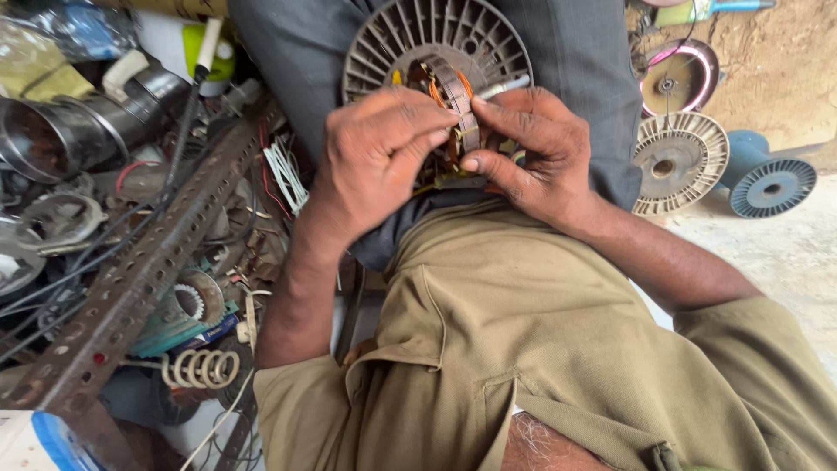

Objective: The person sits on the floor and uses a pair of scissors to cut and adjust small wires on a motor armature. They repeatedly trim wire ends and tuck them into slots on the copper winding.

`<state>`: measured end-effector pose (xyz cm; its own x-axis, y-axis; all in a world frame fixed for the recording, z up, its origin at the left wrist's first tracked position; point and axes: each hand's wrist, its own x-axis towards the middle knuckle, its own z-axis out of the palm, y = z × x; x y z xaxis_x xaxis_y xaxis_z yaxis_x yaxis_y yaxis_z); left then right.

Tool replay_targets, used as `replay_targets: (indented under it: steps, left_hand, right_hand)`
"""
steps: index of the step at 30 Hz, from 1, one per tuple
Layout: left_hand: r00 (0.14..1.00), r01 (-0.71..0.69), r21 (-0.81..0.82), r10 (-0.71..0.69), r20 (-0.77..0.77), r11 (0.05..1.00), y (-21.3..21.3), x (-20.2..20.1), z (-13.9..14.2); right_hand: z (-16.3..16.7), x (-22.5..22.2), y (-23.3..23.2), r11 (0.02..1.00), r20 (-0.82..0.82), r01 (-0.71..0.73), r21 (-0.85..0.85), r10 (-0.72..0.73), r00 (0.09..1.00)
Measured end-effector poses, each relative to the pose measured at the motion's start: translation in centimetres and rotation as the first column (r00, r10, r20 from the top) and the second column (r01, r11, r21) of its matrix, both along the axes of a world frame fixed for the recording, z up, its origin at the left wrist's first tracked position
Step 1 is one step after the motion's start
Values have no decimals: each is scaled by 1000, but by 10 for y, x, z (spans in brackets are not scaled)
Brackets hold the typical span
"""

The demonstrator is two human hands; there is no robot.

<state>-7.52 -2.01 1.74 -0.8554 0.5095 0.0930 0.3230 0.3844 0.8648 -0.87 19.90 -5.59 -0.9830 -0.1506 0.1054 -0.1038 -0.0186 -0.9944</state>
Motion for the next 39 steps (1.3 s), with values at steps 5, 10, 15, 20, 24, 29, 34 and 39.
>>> replay_targets:
  steps: [5,10,15,20,24,29,34,39]
  left_hand:
    - [993,120,36,-119,-18,992,-5,-24,-3]
    - [996,86,31,-85,-7,996,-4,-22,-6]
    - [997,81,45,-80,-12,996,-2,-19,-10]
    - [993,64,-4,-64,-96,998,4,-12,-12]
    - [998,61,105,-58,-34,993,0,-17,-15]
    - [996,75,113,-70,-48,991,0,-14,-13]
    - [962,106,53,-89,-258,993,-1,-6,-14]
    - [977,62,105,-39,-210,993,-1,-3,-21]
  right_hand:
    - [-3,2,1,998,20,-8,-60,10,1000]
    - [-8,3,2,997,11,-18,-81,19,1000]
    - [-9,4,0,995,23,-6,-99,8,1000]
    - [-8,5,0,996,12,-4,-86,5,1000]
    - [-7,8,-5,992,25,55,-114,-52,998]
    - [-4,11,-7,992,43,82,-99,-78,996]
    - [-3,13,-3,995,10,99,31,-99,995]
    - [-5,12,-3,996,47,72,-45,-70,996]
